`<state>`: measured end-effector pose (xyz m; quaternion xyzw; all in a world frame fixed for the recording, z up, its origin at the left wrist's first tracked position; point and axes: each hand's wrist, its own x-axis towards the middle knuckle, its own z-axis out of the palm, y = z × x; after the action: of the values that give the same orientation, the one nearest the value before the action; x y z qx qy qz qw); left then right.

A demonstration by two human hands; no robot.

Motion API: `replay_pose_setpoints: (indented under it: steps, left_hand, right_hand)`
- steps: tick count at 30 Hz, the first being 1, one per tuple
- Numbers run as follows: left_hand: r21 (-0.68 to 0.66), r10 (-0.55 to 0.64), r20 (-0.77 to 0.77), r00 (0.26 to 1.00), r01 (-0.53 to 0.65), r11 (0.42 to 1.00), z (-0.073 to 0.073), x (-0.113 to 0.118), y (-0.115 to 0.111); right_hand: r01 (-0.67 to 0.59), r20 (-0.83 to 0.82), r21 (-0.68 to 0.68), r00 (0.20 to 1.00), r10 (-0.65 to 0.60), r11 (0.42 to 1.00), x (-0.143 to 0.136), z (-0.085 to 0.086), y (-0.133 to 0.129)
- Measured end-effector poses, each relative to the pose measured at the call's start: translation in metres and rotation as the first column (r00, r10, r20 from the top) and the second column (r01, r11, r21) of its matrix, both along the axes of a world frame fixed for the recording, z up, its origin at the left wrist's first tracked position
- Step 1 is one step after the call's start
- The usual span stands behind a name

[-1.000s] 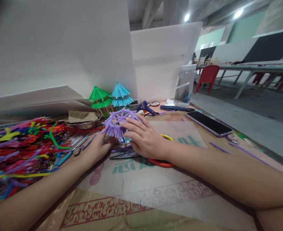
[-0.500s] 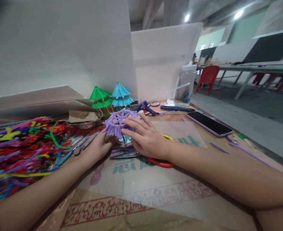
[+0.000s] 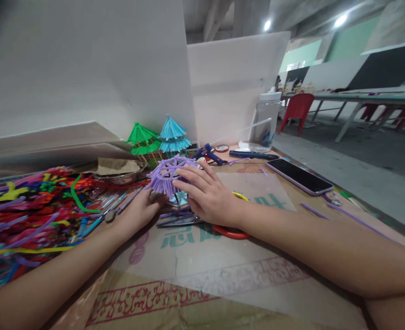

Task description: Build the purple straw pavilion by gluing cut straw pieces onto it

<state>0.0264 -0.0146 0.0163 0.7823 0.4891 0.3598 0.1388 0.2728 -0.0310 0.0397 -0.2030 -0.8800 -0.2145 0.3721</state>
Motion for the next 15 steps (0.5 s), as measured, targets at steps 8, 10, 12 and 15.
replay_pose_setpoints:
  steps: [8,10,12,15]
  left_hand:
    - [-0.089,0.088,0.049,0.995,-0.083,0.993,-0.001,-0.003,0.010]
    - [-0.080,0.090,0.057,0.994,-0.085,0.993,0.000,-0.004,0.010]
    - [-0.058,0.081,0.068,0.994,-0.077,0.995,-0.001,-0.005,0.011]
    - [-0.030,0.111,0.084,0.990,-0.109,0.994,-0.004,-0.007,0.012]
  right_hand:
    - [-0.083,-0.165,-0.067,0.984,0.071,0.994,0.005,0.002,0.003]
    - [-0.067,-0.225,-0.144,0.974,0.034,0.987,0.006,0.000,0.009]
    - [-0.051,-0.247,-0.226,0.969,-0.007,0.973,0.007,-0.003,0.016]
    - [-0.046,-0.251,-0.306,0.967,-0.034,0.951,0.009,0.003,0.019]
